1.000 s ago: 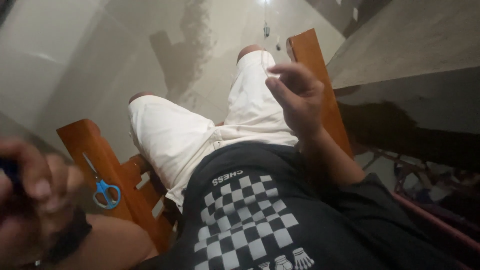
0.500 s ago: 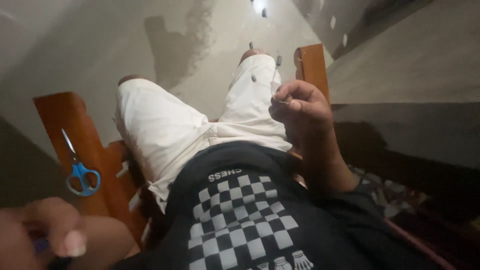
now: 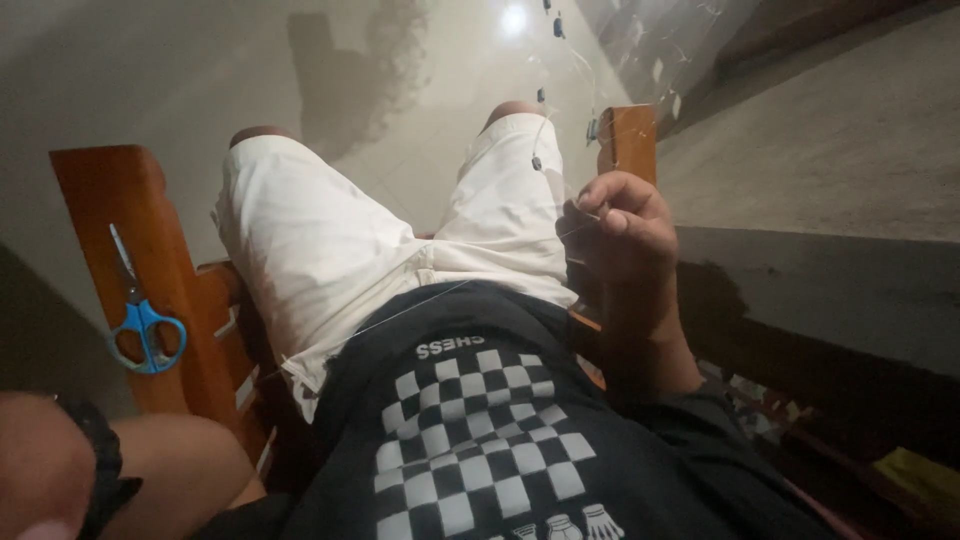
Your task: Repairing or assembling a fishing net by attaching lead weights to a fishing line using a small tool.
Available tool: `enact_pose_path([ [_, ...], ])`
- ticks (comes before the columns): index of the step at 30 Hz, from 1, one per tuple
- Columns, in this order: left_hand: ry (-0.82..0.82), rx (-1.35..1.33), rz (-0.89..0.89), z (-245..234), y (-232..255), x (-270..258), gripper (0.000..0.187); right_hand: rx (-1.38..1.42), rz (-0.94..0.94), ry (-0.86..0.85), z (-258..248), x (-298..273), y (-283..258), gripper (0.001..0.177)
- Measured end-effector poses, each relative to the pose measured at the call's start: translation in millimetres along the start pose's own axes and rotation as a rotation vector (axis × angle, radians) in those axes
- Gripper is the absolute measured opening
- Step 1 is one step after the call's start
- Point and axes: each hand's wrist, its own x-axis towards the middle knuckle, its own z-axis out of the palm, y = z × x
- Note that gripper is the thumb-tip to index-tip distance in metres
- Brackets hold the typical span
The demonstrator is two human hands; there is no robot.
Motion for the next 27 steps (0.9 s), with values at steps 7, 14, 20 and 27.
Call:
enact_pose_path([
  [7,0.156,0.318,0.184,10.0,6.8,36.8,0.008,-0.146,-0.045,0.076,44.8,7.1,-12.9,0.02],
  [14,0.285,0.621,0.388,35.7,15.0,101.7,0.013,-0.466,-0.15,0.328,58.9,-9.9,-15.2,0.01],
  [20,-0.037,-0.048,-0.076,161.5,12.9,173.9,0.019,-0.514,-0.164,0.497,70.2,-16.8,-13.4,0.014],
  [27,-0.113,-0.535,-0.292,197.0,25.4,181.5,0.022,-0.781,-0.275,0.826,91.8,11.0,11.4,0.013],
])
